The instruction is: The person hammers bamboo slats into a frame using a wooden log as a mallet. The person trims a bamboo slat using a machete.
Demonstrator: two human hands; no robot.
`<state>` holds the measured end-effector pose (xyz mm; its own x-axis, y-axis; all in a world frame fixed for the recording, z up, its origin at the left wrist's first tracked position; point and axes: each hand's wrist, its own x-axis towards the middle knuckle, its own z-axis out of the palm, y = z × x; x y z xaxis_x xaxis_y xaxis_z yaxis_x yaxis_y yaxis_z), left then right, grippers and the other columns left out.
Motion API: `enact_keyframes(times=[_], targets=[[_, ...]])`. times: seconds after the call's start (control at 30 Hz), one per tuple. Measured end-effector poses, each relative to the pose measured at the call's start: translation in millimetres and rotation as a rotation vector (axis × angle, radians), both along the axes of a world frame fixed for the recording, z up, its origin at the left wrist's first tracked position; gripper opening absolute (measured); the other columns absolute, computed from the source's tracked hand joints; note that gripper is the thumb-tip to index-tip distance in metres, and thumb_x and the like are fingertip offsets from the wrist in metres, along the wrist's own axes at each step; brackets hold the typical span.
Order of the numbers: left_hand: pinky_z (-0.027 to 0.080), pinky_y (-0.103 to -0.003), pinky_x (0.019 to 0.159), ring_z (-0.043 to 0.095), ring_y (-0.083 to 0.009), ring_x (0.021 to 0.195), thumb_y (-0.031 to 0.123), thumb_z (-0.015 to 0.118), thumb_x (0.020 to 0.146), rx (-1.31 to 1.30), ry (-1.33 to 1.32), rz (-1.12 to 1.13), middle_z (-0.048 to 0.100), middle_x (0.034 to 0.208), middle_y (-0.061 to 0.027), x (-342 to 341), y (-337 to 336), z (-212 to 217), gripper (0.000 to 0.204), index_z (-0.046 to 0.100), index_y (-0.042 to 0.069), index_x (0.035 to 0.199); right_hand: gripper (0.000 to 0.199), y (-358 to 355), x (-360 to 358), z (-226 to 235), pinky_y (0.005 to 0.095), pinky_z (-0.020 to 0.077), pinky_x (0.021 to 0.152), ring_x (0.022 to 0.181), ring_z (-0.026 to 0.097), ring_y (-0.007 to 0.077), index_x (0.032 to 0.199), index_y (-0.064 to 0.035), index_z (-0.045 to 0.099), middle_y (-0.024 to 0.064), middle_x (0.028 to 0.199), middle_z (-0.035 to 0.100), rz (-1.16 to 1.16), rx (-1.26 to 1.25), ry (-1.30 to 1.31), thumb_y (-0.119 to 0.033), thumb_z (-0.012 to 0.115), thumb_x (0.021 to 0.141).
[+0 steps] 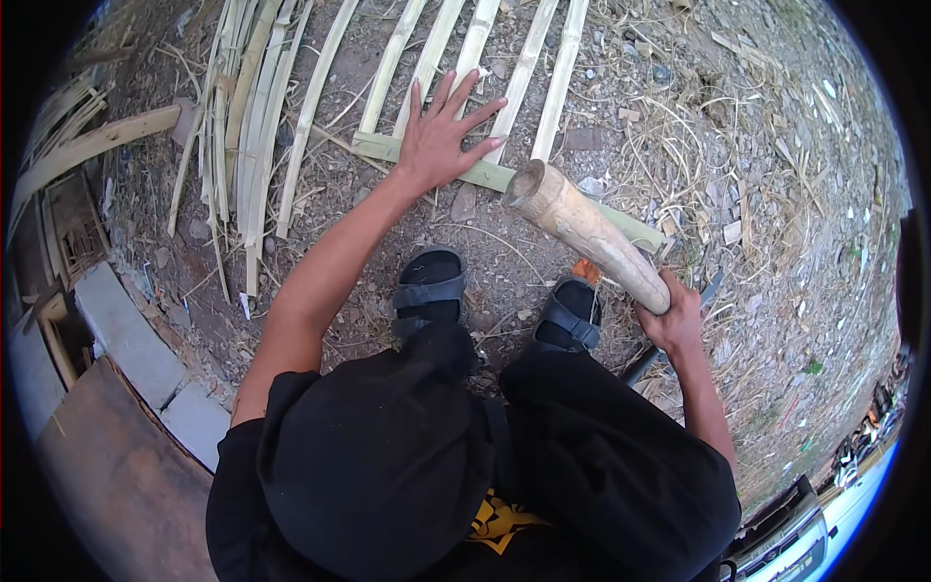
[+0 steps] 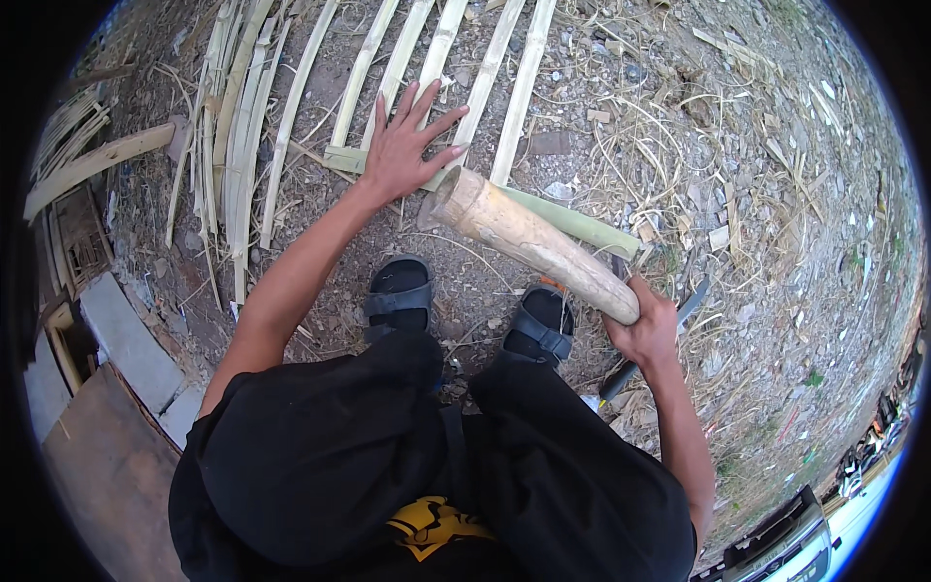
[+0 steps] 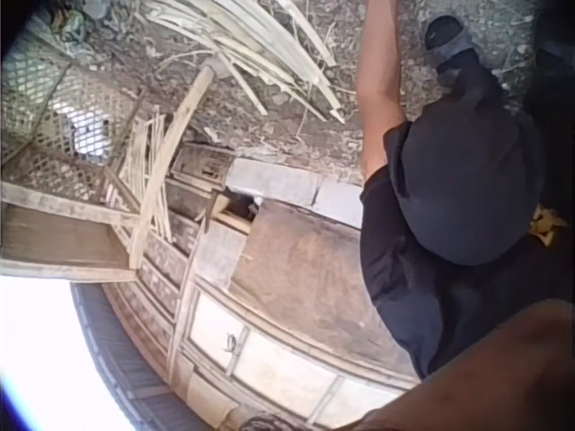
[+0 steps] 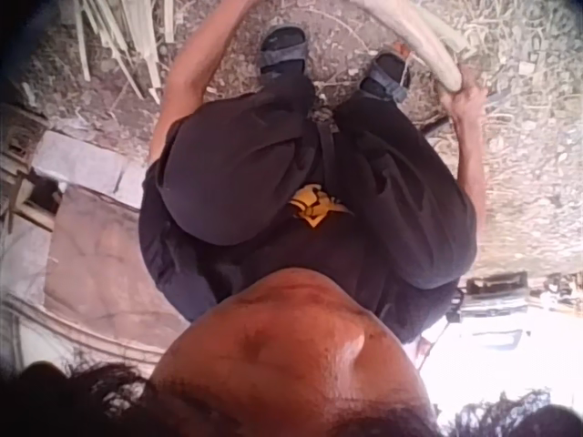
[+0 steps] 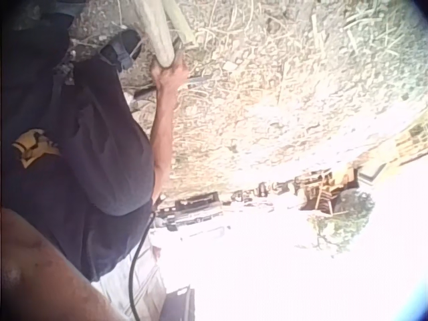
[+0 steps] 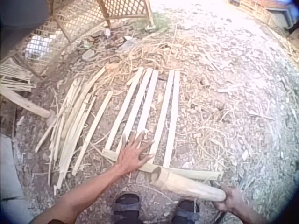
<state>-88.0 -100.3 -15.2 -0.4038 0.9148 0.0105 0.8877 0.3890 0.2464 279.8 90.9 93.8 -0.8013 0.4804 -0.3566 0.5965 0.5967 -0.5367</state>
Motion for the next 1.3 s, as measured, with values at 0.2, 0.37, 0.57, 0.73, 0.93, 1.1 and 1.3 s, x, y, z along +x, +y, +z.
enact_keyframes(times=[0.2, 0.37, 0.57, 0.73, 0.93, 1.1, 1.3], targets=[[-0.002, -0.064, 0.117, 0.015, -0.0327, 0.15, 0.063, 0.046, 0.093, -0.01, 0.017, 0.006, 0.021, 0.162, -0.0066, -3, -4, 0, 0.056, 0.044, 0.043, 0.145, 0.028, 14, -6, 8, 0.0453, 0.0512, 0.058, 0.064, 0.064, 0.04, 0.085, -0.0062, 0.057, 0.0198, 0.067, 0.063, 0.065, 0.045, -0.081, -0.021, 0.072, 0.067], [-0.002, -0.064, 0.117, 0.014, -0.0336, 0.15, 0.062, 0.046, 0.093, 0.016, 0.021, -0.002, 0.021, 0.163, -0.006, -2, 4, -3, 0.056, 0.042, 0.043, 0.146, 0.026, 14, 6, -7, 0.0455, 0.0512, 0.058, 0.063, 0.064, 0.0401, 0.081, -0.006, 0.055, 0.0183, 0.066, 0.061, 0.105, 0.153, -0.143, -0.02, 0.071, 0.066], [-0.002, -0.063, 0.118, 0.015, -0.0338, 0.15, 0.063, 0.045, 0.093, 0.003, 0.029, 0.0, 0.02, 0.163, -0.0055, -2, -1, 0, 0.057, 0.042, 0.043, 0.146, 0.026, 14, 0, 10, 0.0446, 0.0517, 0.059, 0.063, 0.064, 0.0394, 0.083, -0.0059, 0.055, 0.0176, 0.066, 0.062, 0.06, 0.028, 0.012, -0.02, 0.071, 0.068], [-0.002, -0.063, 0.118, 0.014, -0.0341, 0.15, 0.063, 0.045, 0.093, 0.012, 0.015, 0.001, 0.02, 0.163, -0.0056, 1, 1, -2, 0.057, 0.043, 0.042, 0.146, 0.024, 15, 15, -7, 0.0449, 0.0509, 0.059, 0.064, 0.065, 0.0386, 0.078, -0.0055, 0.054, 0.0174, 0.07, 0.063, 0.178, 0.15, -0.27, -0.017, 0.071, 0.066], [-0.002, -0.063, 0.117, 0.015, -0.0347, 0.15, 0.063, 0.045, 0.093, 0.013, 0.019, 0.004, 0.02, 0.163, -0.0062, -1, -1, -3, 0.057, 0.043, 0.042, 0.146, 0.026, -7, 4, 18, 0.0452, 0.0527, 0.062, 0.065, 0.065, 0.0399, 0.083, -0.0069, 0.058, 0.0182, 0.068, 0.064, 0.064, -0.087, 0.031, -0.023, 0.071, 0.067], [-0.003, -0.063, 0.117, 0.013, -0.0339, 0.15, 0.063, 0.044, 0.093, 0.009, 0.002, 0.008, 0.02, 0.163, -0.0063, -2, 5, -3, 0.057, 0.043, 0.042, 0.146, 0.024, 6, 19, -3, 0.046, 0.0511, 0.06, 0.062, 0.064, 0.04, 0.078, -0.0066, 0.055, 0.0186, 0.064, 0.061, 0.068, 0.13, -0.206, -0.021, 0.07, 0.066], [-0.003, -0.063, 0.118, 0.012, -0.0333, 0.151, 0.064, 0.043, 0.093, -0.006, 0.03, 0.0, 0.019, 0.163, -0.0062, -2, -1, -5, 0.058, 0.041, 0.042, 0.147, 0.023, -4, 9, 4, 0.0463, 0.0506, 0.059, 0.062, 0.063, 0.0407, 0.08, -0.0051, 0.057, 0.019, 0.066, 0.061, 0.082, 0.013, -0.029, -0.019, 0.07, 0.067]])
